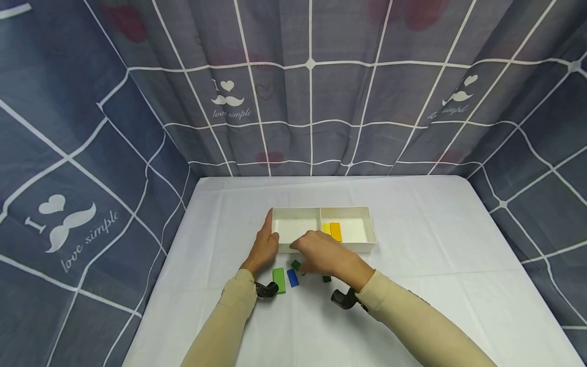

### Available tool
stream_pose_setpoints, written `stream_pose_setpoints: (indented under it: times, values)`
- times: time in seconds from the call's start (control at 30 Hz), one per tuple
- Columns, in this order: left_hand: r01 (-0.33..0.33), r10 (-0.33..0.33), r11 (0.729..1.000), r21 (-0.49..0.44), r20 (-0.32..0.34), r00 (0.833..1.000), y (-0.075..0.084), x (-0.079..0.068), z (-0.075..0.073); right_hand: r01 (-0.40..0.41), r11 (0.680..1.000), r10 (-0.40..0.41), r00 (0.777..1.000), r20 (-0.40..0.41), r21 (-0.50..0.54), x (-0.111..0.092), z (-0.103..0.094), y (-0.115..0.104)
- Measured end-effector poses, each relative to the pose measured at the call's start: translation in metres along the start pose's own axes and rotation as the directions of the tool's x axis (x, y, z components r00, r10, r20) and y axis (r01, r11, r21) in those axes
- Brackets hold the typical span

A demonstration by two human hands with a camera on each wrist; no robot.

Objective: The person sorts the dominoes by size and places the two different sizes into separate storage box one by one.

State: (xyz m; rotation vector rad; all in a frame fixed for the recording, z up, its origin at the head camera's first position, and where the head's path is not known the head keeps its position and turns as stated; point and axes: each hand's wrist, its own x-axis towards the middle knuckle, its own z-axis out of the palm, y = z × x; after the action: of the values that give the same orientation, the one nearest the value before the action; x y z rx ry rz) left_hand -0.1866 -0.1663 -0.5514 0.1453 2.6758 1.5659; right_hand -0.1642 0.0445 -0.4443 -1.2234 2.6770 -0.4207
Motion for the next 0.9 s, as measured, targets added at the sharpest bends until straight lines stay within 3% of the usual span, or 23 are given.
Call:
stream_pose_setpoints:
  times: [0.23, 0.43, 0.67, 0.9]
  values:
    - [-0.028, 0.028, 0.999, -0.014, 0.003, 1.0, -0.007, 0.003, 0.0, 0.039, 0.995, -0.048, 0.994, -0.1, -0.088, 0.0, 0.017, -0.011]
    - [-0.089, 0.089, 0.996, 0.019, -0.013, 0.996, -0.027, 0.01, 0.002, 0.062, 0.996, -0.067, 0.994, -0.084, -0.063, 0.0, 0.03, -0.022]
    - [-0.025, 0.026, 0.999, -0.028, 0.015, 1.0, -0.003, 0.004, -0.001, 0.067, 0.994, -0.071, 0.996, -0.048, -0.085, 0.003, 0.056, -0.028]
    - [-0.032, 0.032, 0.999, -0.004, -0.021, 0.999, -0.002, 0.003, 0.001, 0.044, 0.997, -0.047, 0.998, -0.04, -0.063, 0.006, 0.073, -0.028]
